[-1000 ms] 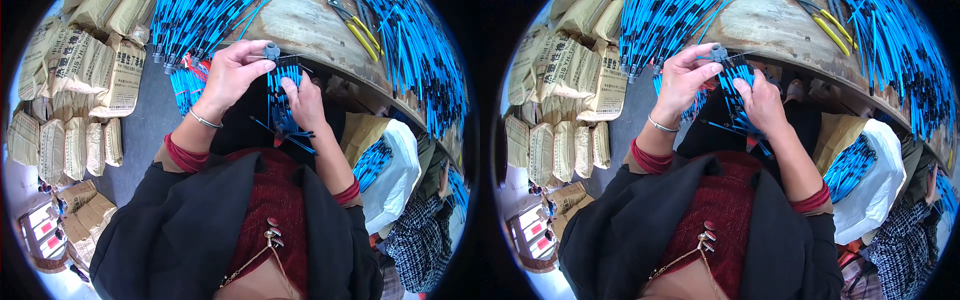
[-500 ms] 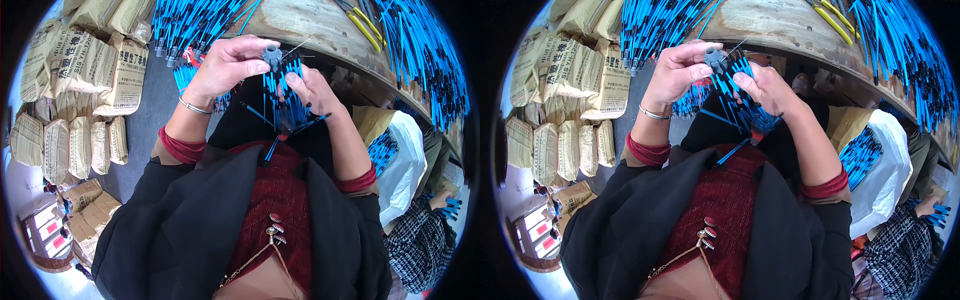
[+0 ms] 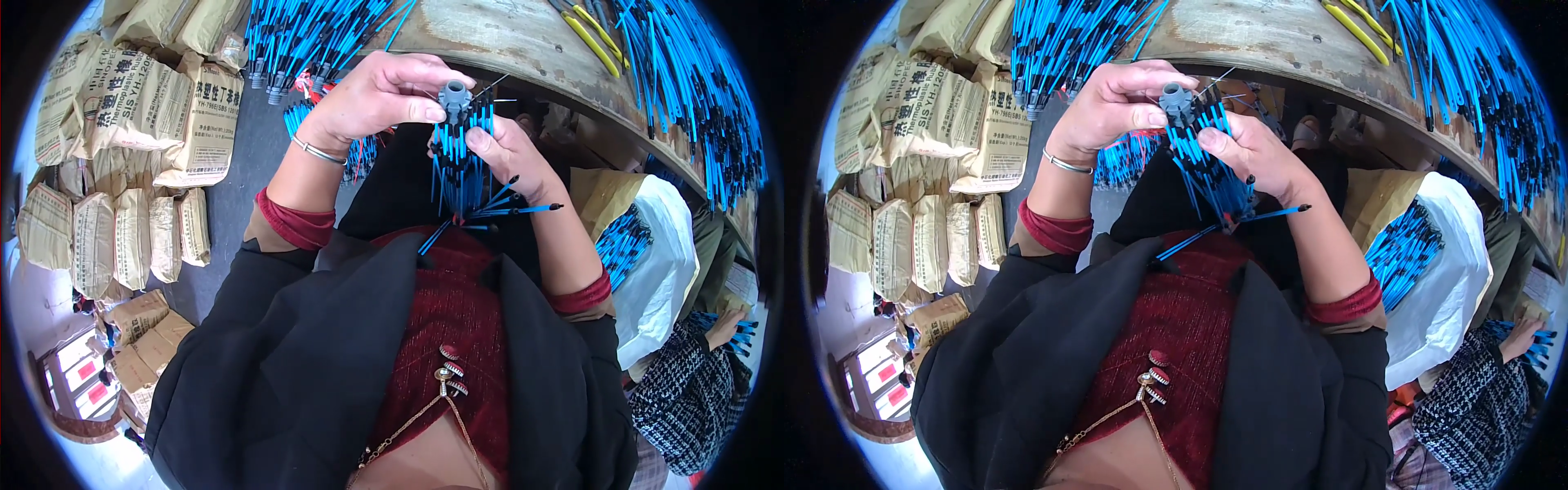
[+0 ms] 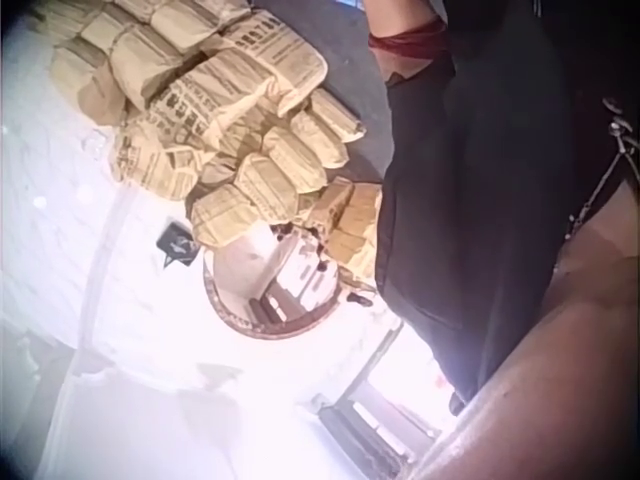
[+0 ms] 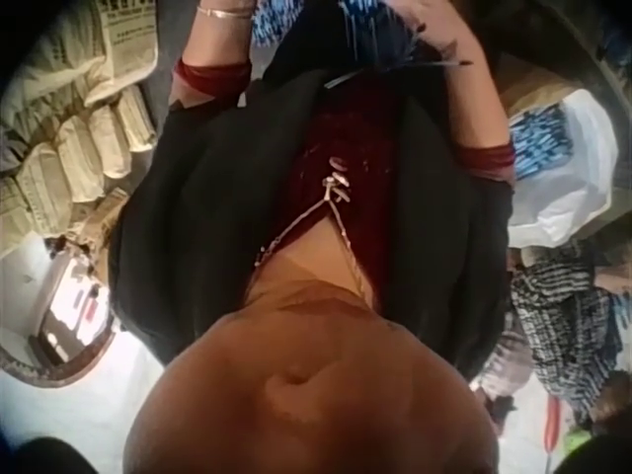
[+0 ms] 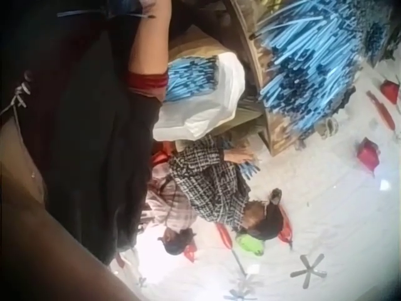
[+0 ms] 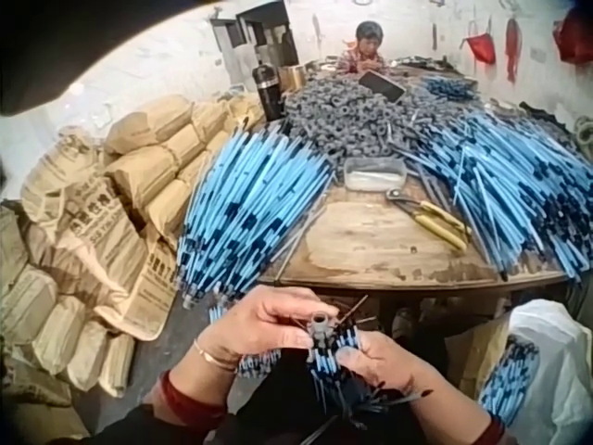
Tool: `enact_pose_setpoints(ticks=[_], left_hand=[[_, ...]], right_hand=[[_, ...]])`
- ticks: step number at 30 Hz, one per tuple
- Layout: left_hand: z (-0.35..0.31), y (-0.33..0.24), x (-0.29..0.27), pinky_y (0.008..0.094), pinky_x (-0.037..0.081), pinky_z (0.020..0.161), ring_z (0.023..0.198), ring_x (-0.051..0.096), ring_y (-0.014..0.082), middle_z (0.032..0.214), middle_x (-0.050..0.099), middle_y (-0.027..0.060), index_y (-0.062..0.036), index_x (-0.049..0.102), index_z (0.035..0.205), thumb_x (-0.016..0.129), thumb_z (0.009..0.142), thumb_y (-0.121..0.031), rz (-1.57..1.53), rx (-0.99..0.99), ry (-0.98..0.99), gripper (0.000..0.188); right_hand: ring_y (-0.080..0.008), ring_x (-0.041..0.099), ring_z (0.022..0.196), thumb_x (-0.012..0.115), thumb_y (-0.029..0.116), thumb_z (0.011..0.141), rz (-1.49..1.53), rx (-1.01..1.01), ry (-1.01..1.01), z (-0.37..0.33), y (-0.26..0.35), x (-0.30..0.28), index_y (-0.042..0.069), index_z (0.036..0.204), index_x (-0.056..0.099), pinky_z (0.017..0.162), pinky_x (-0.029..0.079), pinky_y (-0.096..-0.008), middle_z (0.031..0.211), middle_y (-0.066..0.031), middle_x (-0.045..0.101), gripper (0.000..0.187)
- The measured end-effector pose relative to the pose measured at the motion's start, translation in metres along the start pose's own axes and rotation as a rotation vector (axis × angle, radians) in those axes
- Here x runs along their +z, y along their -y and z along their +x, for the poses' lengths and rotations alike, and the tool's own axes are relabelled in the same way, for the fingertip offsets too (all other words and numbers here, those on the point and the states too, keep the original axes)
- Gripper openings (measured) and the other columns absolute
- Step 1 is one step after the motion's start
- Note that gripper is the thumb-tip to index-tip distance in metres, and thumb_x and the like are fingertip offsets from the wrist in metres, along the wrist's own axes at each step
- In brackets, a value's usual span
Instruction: The person organizes blue plastic components into a jig, then bundles them together with rubber bands.
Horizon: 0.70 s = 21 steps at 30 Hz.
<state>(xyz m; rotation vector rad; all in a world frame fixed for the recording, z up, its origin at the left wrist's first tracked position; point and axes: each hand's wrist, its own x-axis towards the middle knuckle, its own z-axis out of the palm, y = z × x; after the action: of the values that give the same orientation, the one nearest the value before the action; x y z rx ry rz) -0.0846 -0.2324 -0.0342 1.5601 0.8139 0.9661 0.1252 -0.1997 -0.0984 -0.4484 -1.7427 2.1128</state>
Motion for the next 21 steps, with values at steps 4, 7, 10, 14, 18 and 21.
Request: enact_pose_setpoints(ticks=[4,7,10,14,18,21], left_hand=[[0.014,0.017,0.023,0.0210,0.043,0.070,0.074,0.054,0.0097,0.087,0.058,0.0005,-0.0009,0.058,0.112,0.065,0.079,-0.007,-0.408,-0.026,-0.290,0.034],[0.016,0.030,0.045,0.0207,0.043,0.068,0.073,0.053,0.0079,0.085,0.060,0.0007,-0.0005,0.057,0.112,0.064,0.081,-0.008,-0.435,-0.093,-0.590,0.033],[0.019,0.029,0.064,0.0202,0.044,0.067,0.073,0.052,0.0060,0.084,0.061,0.0011,0.0006,0.057,0.110,0.064,0.081,-0.010,-0.258,-0.100,-0.745,0.031],[0.014,0.024,0.073,0.0192,0.044,0.065,0.073,0.051,0.0031,0.082,0.062,0.0010,0.0031,0.058,0.107,0.063,0.082,-0.011,0.168,-0.034,-0.795,0.029],[0.008,0.024,0.068,0.0185,0.044,0.063,0.073,0.050,0.0018,0.080,0.062,-0.0003,0.0040,0.059,0.105,0.063,0.083,-0.010,0.201,-0.022,-0.826,0.026],[0.003,0.023,0.067,0.0180,0.044,0.063,0.073,0.050,0.0019,0.081,0.061,-0.0012,0.0039,0.060,0.104,0.062,0.083,-0.009,0.087,-0.007,-0.834,0.024]], right_hand=[[-0.0114,0.058,0.080,0.046,0.033,0.093,0.002,-0.020,-0.214,-0.002,0.002,0.003,0.002,0.102,0.058,0.075,0.046,-0.0263,0.090,-0.0056,0.062,0.034],[-0.0095,0.057,0.075,0.048,0.030,0.093,-0.117,-0.045,-0.518,0.002,-0.003,0.003,0.003,0.100,0.057,0.068,0.046,-0.0246,0.084,-0.0040,0.062,0.030],[-0.0081,0.056,0.070,0.048,0.029,0.093,-0.306,-0.070,-0.647,0.009,-0.001,0.010,0.003,0.098,0.057,0.063,0.044,-0.0243,0.080,-0.0028,0.062,0.028],[-0.0099,0.055,0.064,0.049,0.029,0.093,-0.389,-0.047,-0.687,0.012,-0.003,0.028,0.003,0.097,0.055,0.058,0.042,-0.0262,0.073,-0.0034,0.060,0.027],[-0.0268,0.057,0.067,0.052,0.027,0.090,-0.417,-0.115,-0.719,0.013,-0.002,0.037,0.001,0.095,0.055,0.062,0.044,-0.0346,0.075,-0.0132,0.059,0.026],[-0.0352,0.058,0.069,0.054,0.024,0.088,-0.492,-0.226,-0.766,0.012,-0.007,0.040,0.000,0.094,0.055,0.064,0.045,-0.0385,0.076,-0.0178,0.058,0.024]])
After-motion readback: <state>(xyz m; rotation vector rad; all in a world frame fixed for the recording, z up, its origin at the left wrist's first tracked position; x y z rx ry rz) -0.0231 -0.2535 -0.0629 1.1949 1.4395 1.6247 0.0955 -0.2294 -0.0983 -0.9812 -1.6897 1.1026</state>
